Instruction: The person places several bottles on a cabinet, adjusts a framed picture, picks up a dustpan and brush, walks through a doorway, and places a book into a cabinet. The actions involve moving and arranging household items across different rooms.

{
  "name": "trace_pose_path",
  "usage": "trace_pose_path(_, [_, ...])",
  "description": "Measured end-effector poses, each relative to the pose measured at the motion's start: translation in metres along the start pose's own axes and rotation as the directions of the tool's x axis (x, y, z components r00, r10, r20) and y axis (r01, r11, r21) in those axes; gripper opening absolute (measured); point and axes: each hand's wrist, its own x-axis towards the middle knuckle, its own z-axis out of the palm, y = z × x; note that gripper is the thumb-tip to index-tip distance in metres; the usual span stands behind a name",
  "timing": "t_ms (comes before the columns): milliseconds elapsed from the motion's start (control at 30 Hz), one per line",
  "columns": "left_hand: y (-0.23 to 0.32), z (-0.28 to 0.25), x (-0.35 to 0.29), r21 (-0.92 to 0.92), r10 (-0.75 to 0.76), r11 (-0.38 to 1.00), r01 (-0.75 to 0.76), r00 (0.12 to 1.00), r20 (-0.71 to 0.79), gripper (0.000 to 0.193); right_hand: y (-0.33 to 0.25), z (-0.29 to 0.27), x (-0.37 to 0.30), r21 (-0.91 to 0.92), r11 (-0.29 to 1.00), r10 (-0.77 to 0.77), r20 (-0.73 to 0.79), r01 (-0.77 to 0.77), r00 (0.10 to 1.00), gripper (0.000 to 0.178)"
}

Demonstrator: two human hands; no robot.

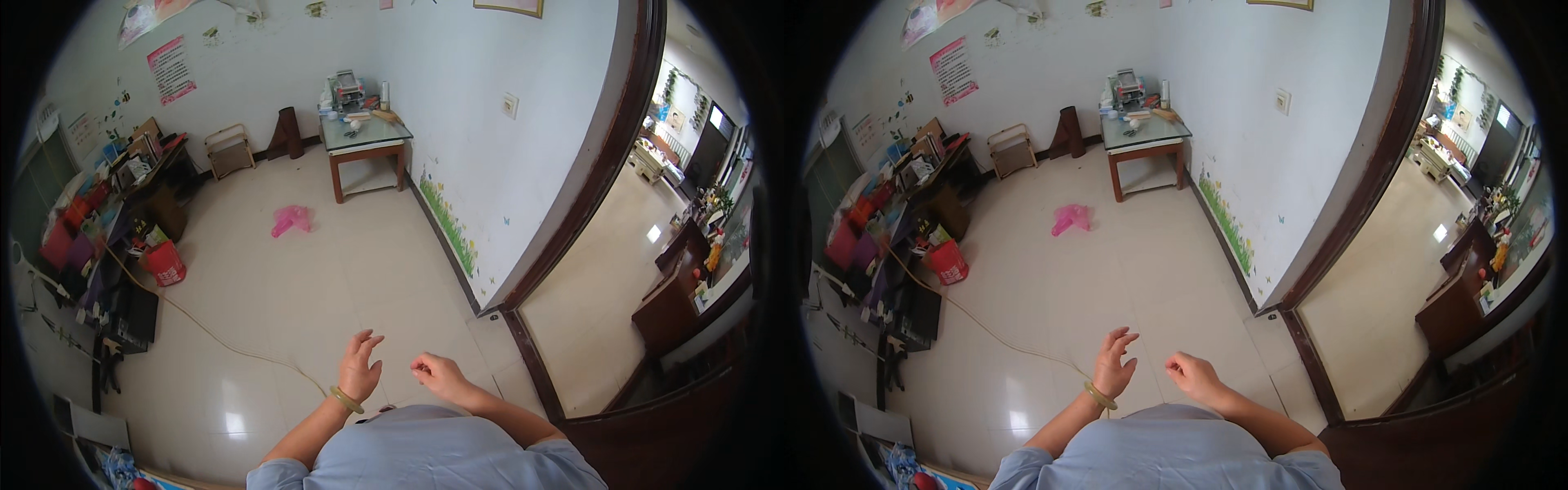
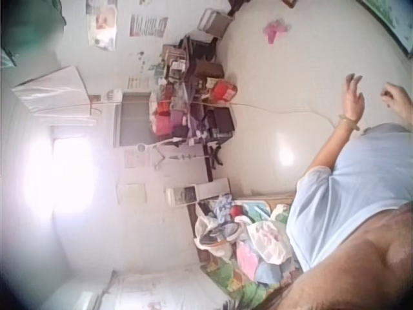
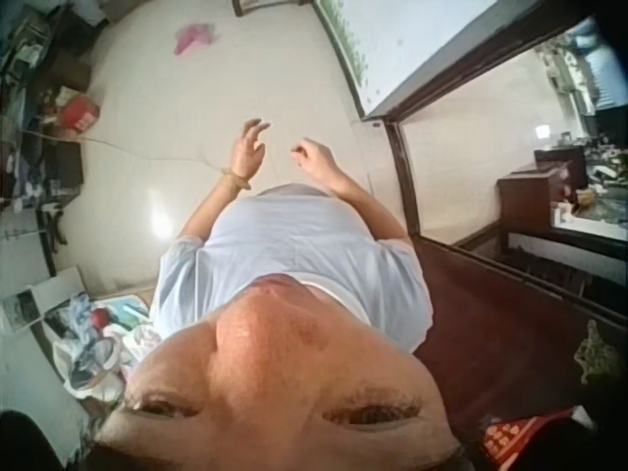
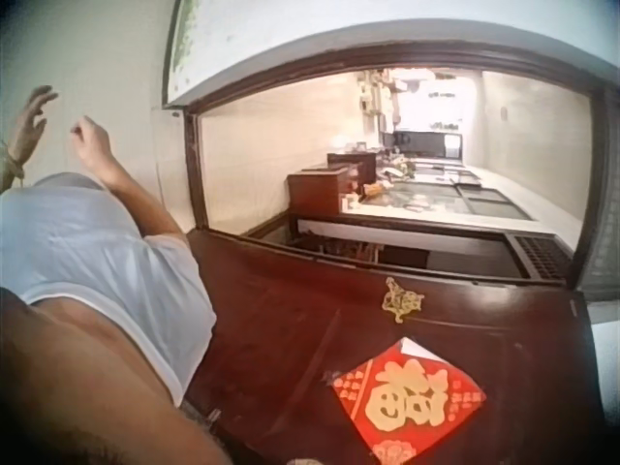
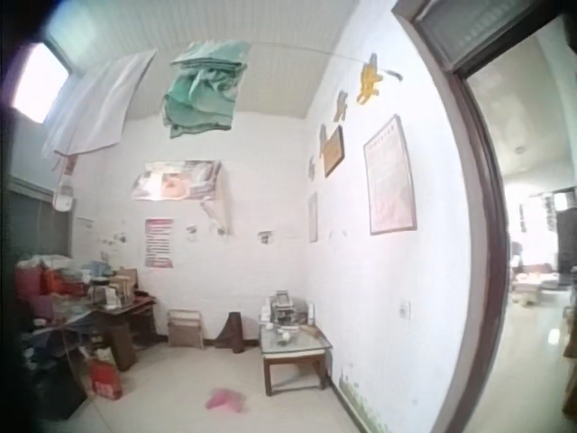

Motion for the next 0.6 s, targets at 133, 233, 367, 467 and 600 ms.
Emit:
trace_pose_path(133, [-0.043,-0.008,0.026,-0.081,-0.012,0.996,0.025,0.986,0.166,0.006,-0.007,0.010,0.028,-0.013,1.000,0.016,-0.030,-0.016,0.999,0.014])
trace_pose_path(233, [-0.059,-0.007,0.043,0.037,-0.168,0.986,0.165,0.931,0.324,0.013,-0.008,0.010,0.039,-0.025,0.999,0.045,-0.054,-0.046,0.998,0.014])
trace_pose_path(367, [-0.060,0.010,0.065,-0.044,-0.055,0.996,0.074,0.940,0.337,0.017,-0.001,-0.002,0.038,-0.030,0.993,0.110,-0.096,-0.114,0.989,0.014])
trace_pose_path(467, [-0.065,0.035,0.075,-0.163,0.073,0.986,-0.022,0.947,0.314,0.013,0.004,-0.018,0.036,-0.039,0.989,0.135,-0.136,-0.141,0.982,0.014])
trace_pose_path(600, [-0.046,0.067,0.084,-0.217,0.117,0.975,-0.047,0.941,0.319,0.010,0.018,-0.044,0.030,-0.038,0.986,0.153,-0.186,-0.163,0.971,0.014])
